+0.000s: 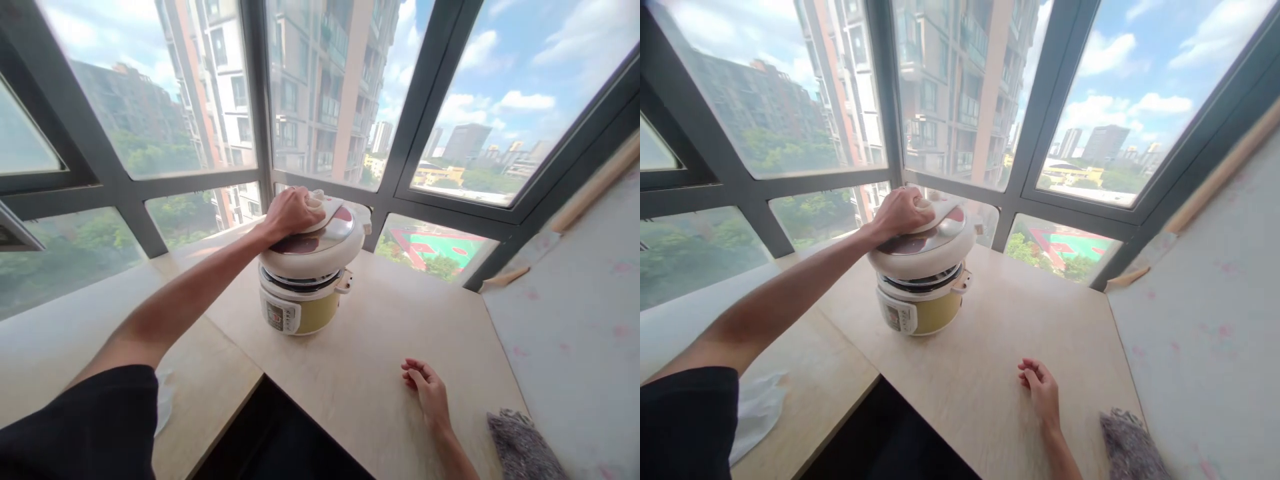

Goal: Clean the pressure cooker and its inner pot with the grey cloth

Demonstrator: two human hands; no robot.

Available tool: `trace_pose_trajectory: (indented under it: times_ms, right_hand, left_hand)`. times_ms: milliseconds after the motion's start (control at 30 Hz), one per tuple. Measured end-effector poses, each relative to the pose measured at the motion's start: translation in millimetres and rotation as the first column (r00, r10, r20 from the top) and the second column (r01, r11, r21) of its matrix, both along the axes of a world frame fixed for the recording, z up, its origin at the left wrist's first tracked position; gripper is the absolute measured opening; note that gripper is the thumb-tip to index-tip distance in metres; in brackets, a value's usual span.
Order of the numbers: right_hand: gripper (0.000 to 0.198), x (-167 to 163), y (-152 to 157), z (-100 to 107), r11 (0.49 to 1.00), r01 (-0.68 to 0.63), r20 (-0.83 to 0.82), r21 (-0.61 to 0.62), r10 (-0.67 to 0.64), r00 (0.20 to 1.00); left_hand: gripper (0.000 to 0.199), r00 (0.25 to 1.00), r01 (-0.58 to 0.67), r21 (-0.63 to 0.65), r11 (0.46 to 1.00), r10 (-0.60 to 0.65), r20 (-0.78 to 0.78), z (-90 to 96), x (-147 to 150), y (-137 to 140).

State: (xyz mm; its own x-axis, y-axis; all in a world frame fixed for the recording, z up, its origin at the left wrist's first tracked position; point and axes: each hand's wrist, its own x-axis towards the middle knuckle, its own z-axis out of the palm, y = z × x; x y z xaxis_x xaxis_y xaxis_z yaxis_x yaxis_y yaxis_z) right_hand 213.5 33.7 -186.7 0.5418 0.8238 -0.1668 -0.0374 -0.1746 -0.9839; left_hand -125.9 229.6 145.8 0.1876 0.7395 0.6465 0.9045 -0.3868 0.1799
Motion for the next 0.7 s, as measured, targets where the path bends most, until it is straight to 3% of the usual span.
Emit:
trace_pose_trajectory:
  times_ms: [133, 267, 700]
  right_hand:
    - [0.045, -16, 10, 15, 1.000, -0.021, -0.002, -0.002, 0.021, 1.000]
    - [0.041, -40, 29, 38, 0.995, -0.078, 0.012, 0.059, 0.077, 0.997]
    - [0.034, -99, 107, 118, 0.910, -0.232, 0.180, 0.344, 0.179, 0.967]
  left_hand:
    - [0.034, 0.997, -0.076, 0.001, 0.997, 0.076, 0.010, -19.2, -44, -2]
    - [0.038, 0.997, -0.074, -0.019, 0.997, 0.075, 0.015, -38.5, -60, 3]
    - [0.039, 0.999, -0.008, -0.071, 0.997, 0.005, -0.040, -71.0, -21, 38]
